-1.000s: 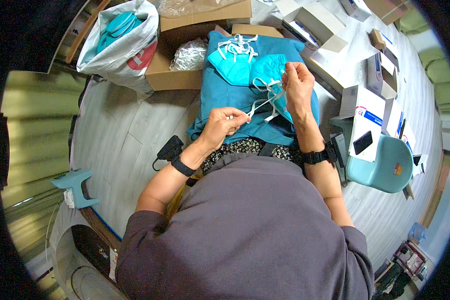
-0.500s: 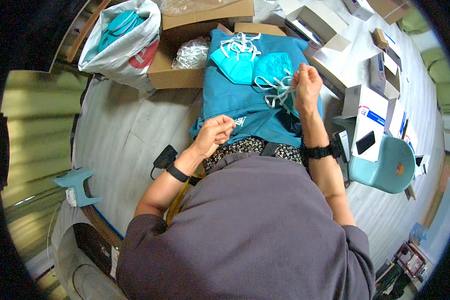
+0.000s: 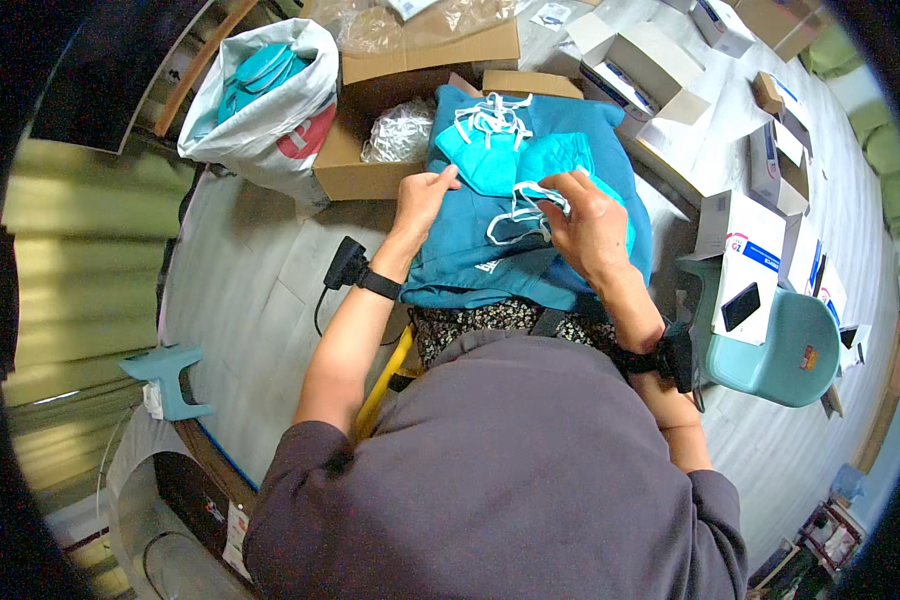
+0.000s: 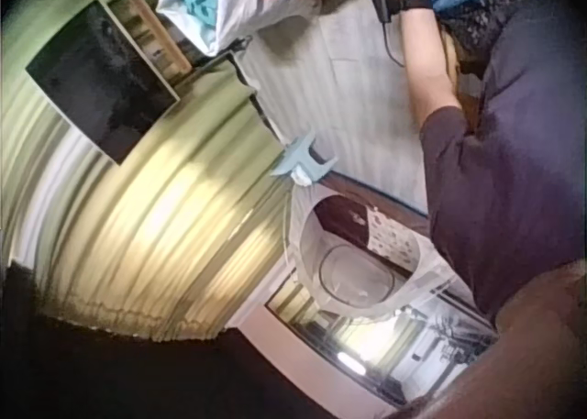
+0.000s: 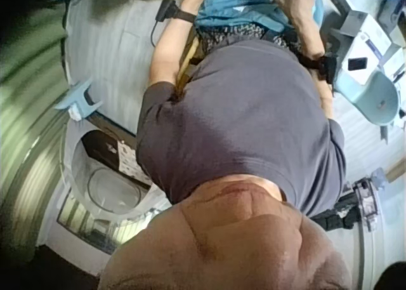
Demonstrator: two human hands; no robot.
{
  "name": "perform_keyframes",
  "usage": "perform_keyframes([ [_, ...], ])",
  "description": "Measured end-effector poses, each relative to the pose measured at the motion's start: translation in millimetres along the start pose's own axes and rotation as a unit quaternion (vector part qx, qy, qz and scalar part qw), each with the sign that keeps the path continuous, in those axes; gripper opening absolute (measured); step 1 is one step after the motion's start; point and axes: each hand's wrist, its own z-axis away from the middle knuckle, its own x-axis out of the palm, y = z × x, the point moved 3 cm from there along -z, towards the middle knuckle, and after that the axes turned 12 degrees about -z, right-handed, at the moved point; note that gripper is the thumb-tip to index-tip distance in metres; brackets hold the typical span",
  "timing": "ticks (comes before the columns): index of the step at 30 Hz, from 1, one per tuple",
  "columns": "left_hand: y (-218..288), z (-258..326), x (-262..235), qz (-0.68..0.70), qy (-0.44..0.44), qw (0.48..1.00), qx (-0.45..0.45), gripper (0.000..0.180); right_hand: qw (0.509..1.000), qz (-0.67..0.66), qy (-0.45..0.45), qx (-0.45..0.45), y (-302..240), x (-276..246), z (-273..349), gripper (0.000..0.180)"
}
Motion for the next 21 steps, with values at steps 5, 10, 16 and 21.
perform_keyframes([
  [5, 10.5, -7.8, 20.9, -0.008, 0.008, 1.0, -0.023, 0.032, 0.998, -0.038, -0.043, 0.036, 2.5, 7.2, -4.9, 0.017],
  [10, 69.4, 21.4, -10.8, 0.193, -0.043, 0.98, -0.019, 0.023, 0.976, 0.031, 0.085, -0.197, -32.5, 4.0, -17.8, 0.025],
  [16, 133.8, 45.4, -47.4, 0.346, -0.122, 0.93, 0.003, 0.022, 0.97, -0.03, 0.088, -0.225, -42.9, 3.1, -32.8, 0.013],
  [21, 139.7, 35.7, -52.0, 0.333, 0.011, 0.939, 0.082, 0.028, 0.968, -0.154, 0.141, -0.142, -54.6, -21.4, -46.6, 0.013],
])
